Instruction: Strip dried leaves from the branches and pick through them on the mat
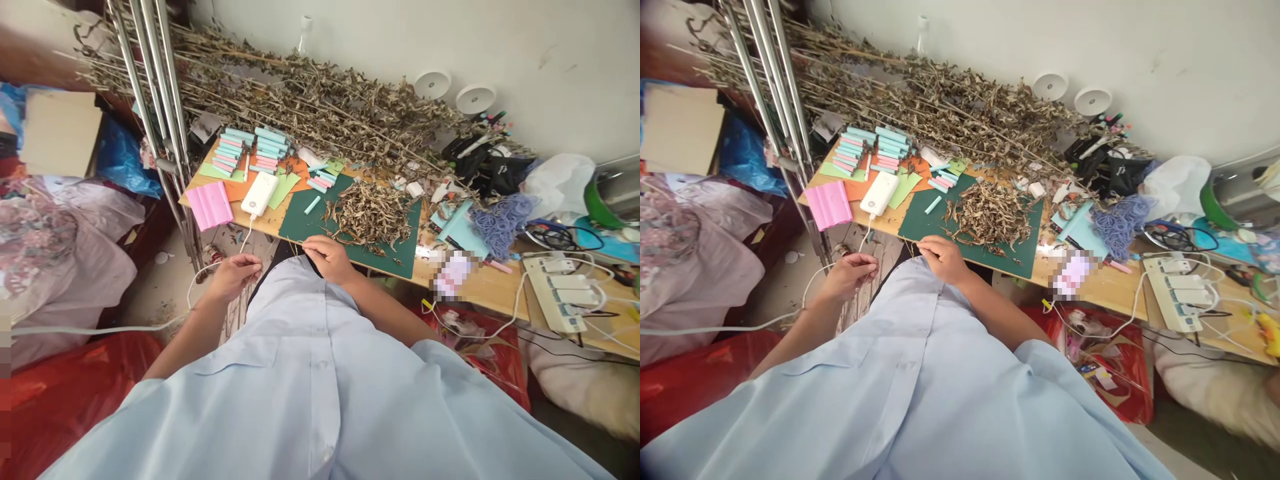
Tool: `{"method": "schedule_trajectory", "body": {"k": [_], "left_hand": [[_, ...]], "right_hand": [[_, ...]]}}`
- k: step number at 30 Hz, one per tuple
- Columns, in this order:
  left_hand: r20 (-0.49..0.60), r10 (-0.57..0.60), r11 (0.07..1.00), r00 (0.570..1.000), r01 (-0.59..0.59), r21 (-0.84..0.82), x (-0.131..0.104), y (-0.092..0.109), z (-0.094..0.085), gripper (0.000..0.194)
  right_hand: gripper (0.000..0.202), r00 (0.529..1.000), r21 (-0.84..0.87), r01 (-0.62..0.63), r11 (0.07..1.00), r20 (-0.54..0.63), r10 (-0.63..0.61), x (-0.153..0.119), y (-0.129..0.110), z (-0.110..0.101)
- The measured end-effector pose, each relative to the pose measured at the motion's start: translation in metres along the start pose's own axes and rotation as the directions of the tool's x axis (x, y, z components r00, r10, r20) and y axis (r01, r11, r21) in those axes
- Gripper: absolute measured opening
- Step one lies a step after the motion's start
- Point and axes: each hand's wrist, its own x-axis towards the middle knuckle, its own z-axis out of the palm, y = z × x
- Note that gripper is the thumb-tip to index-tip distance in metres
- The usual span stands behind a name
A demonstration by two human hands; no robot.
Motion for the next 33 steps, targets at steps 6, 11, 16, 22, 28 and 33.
{"method": "schedule_trajectory", "body": {"k": [6, 11, 16, 22, 28, 33], "left_hand": [[0.099, 0.069, 0.995, 0.993, -0.061, -0.082, -0.008, 0.024, 0.038, 0.029], [0.153, 0.120, 0.975, 0.981, -0.087, -0.202, 0.007, 0.026, 0.064, 0.029], [0.188, 0.186, 0.952, 0.964, -0.129, -0.278, 0.016, 0.047, 0.084, 0.028], [0.272, 0.204, 0.932, 0.941, -0.101, -0.348, 0.022, 0.074, 0.101, 0.025], [0.403, 0.159, 0.930, 0.901, 0.001, -0.369, 0.034, 0.066, 0.112, 0.026], [0.470, 0.065, 0.948, 0.880, 0.093, -0.305, 0.049, 0.056, 0.134, 0.027]], "right_hand": [[0.032, 0.961, 0.257, -0.154, 0.954, -0.185, 0.205, 0.006, -0.004, -0.010], [0.031, 0.939, 0.349, -0.144, 0.926, -0.247, 0.239, 0.005, -0.010, -0.024], [0.031, 0.925, 0.319, -0.193, 0.928, -0.258, 0.280, -0.004, 0.000, -0.015], [0.032, 0.963, 0.160, -0.222, 0.962, 0.191, 0.190, -0.011, 0.006, 0.017], [0.047, 0.952, 0.442, -0.290, 0.849, 0.039, 0.305, 0.009, -0.006, -0.006], [0.045, 0.907, 0.493, -0.281, 0.823, -0.144, 0.396, 0.025, -0.008, -0.027]]}}
